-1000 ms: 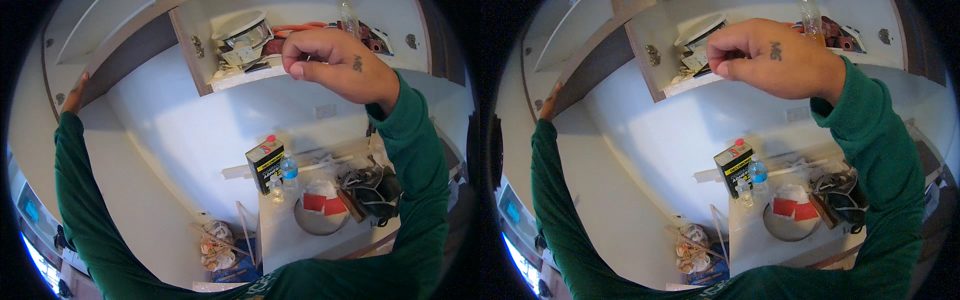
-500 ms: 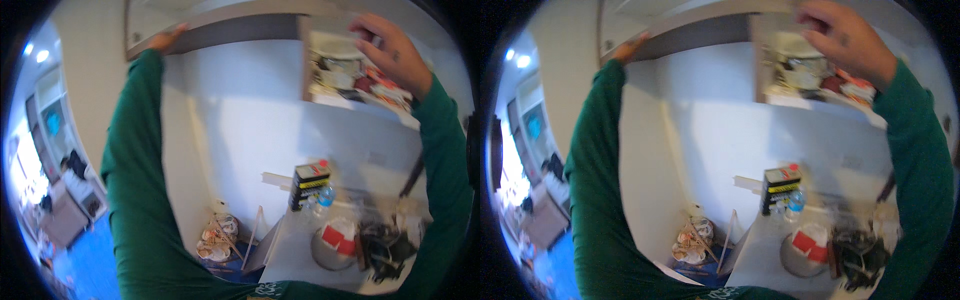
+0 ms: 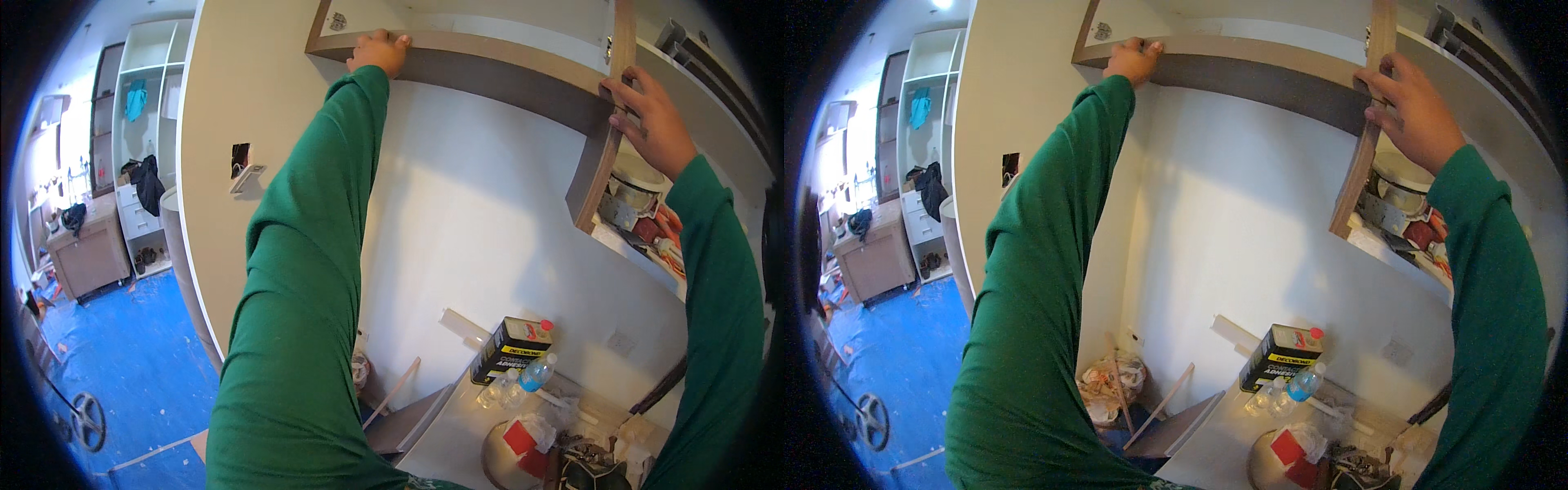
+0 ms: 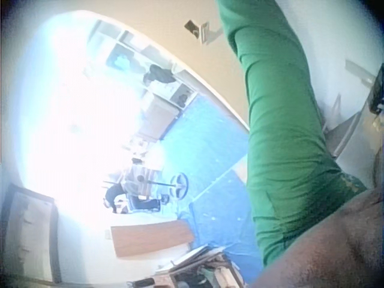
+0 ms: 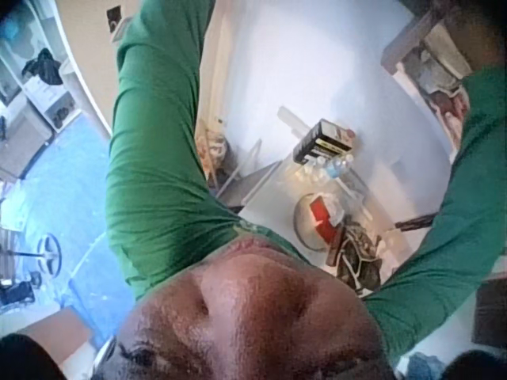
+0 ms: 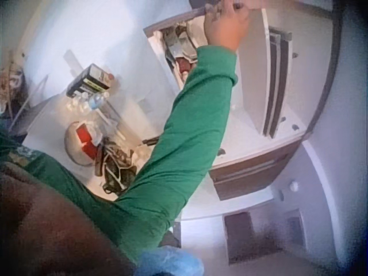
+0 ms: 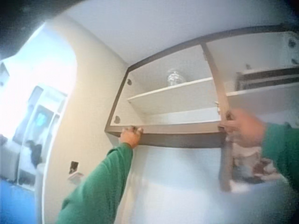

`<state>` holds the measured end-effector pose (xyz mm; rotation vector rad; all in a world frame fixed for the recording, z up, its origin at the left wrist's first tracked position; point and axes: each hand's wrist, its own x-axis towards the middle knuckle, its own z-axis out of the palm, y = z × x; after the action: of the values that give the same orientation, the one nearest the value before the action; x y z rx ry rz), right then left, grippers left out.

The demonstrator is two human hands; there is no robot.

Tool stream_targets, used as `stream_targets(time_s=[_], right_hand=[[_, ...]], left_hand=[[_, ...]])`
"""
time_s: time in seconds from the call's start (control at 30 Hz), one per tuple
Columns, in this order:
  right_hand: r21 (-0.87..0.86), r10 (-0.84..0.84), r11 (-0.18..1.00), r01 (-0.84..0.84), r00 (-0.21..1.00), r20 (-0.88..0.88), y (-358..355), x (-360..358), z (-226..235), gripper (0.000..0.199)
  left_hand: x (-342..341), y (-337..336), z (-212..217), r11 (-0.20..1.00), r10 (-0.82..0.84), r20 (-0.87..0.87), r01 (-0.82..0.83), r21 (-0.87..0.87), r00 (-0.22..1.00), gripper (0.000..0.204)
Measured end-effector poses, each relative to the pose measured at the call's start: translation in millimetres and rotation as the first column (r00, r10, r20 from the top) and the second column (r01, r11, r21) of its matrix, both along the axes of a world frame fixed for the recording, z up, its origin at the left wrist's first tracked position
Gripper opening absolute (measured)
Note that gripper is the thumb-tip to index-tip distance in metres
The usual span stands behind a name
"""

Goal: The person cuts a wooden strip using a utility knife, then walks to a wall cabinet to fit the strip as a trim piece. They inspect the fit, remove the strip, and return to the workbench to trim it with scissors.

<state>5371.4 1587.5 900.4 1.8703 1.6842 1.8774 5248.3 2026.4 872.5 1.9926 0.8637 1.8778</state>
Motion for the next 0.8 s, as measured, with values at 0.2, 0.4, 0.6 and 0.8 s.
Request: stream_targets(time_s=[0.2, 0.4, 0.6, 0.8], right_hand=[[-0.020, 0.112, 0.993, -0.116, 0.984, -0.137, 8, 9, 8, 0.038], [-0.018, 0.149, 0.988, -0.151, 0.984, -0.099, 9, 12, 10, 0.035], [-0.020, 0.130, 0.991, -0.131, 0.990, -0.056, 10, 14, 10, 0.036], [0.008, 0.113, 0.994, -0.113, 0.991, -0.068, 11, 7, 6, 0.037]], left_hand=[[-5, 22, -11, 0.998, 0.042, 0.062, -0.045, 0.048, 0.997, 0.092], [-4, 37, -17, 0.997, -0.058, 0.111, 0.051, 0.064, 0.992, 0.109], [-7, 60, -7, 0.993, 0.063, 0.096, -0.072, 0.096, 0.993, 0.101], [3, 83, -7, 0.989, 0.030, 0.229, -0.061, 0.133, 0.973, 0.091]])
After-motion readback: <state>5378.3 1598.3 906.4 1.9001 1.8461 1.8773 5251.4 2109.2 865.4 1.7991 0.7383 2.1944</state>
